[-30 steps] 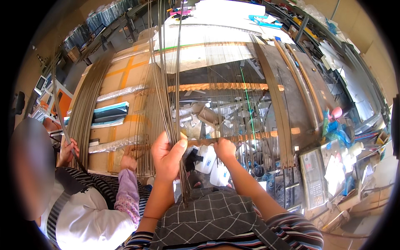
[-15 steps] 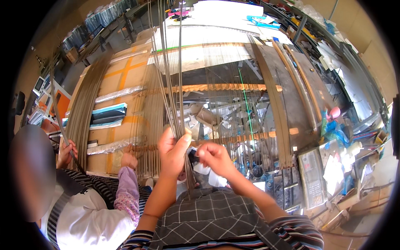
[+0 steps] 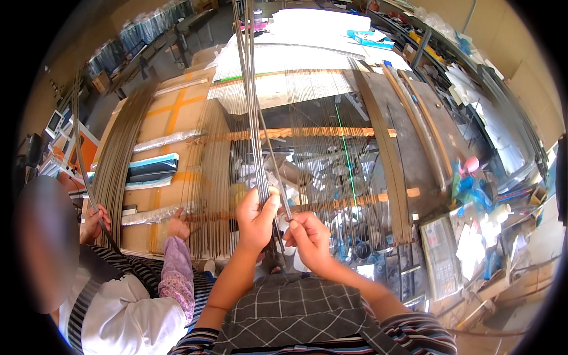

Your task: The person weaves bamboo strips on a loom, then retrieves a paper template and places it on a table. They put on a glove and arrange bamboo strips on a dark mat, aligning them with the template.

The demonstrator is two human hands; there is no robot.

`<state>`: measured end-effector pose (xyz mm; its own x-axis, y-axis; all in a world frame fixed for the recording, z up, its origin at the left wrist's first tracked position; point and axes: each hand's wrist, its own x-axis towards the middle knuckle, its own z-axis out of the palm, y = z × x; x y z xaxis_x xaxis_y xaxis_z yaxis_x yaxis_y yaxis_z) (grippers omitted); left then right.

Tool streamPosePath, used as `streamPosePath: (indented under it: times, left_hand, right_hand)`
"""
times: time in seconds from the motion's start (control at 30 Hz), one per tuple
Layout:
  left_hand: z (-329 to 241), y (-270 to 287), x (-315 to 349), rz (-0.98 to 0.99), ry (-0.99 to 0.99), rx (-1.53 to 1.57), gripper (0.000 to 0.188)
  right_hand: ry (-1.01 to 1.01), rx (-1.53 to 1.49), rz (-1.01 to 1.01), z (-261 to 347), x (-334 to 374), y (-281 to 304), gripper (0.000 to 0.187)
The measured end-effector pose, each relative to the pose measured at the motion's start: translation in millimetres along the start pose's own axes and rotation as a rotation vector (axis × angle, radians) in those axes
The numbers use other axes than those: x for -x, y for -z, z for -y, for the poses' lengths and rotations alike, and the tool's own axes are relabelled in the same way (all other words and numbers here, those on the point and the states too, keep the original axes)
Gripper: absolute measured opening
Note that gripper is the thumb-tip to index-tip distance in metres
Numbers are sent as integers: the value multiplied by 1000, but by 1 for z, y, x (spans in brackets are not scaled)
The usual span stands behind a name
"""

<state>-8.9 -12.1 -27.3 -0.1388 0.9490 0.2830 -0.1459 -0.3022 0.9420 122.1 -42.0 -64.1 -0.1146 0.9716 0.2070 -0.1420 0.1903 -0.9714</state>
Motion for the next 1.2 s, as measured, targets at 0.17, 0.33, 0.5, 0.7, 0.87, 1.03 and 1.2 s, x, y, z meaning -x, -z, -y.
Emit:
streamPosePath:
  times: [0.17,0.33,0.5,0.7,0.87,1.03,1.2]
  left_hand:
    - [7,-10,1,-13,34,92,9]
    - [13,-14,-2,17,-32,-11,12]
    - [12,-3,-2,-38,90,28,12]
    - [6,6,-9,-49,39,-2,11]
    - [-8,15,-18,-5,0,-46,11]
    - [-20,10,-19,-9,-33,-47,10]
    - [-33,5,-15,4,-46,-48,9]
  right_hand:
    - [51,28,-14,2,-1,0,10]
    - [82,68,-83,-5,0,-4,10]
    - [22,34,-107,1,-3,3,9]
    - [71,239,-298,-22,-11,22,8]
    - [117,592,-418,-40,-13,49,16]
    - [88,694,-417,-72,-17,55,17]
    - [-18,726,-384,-104,-21,55,20]
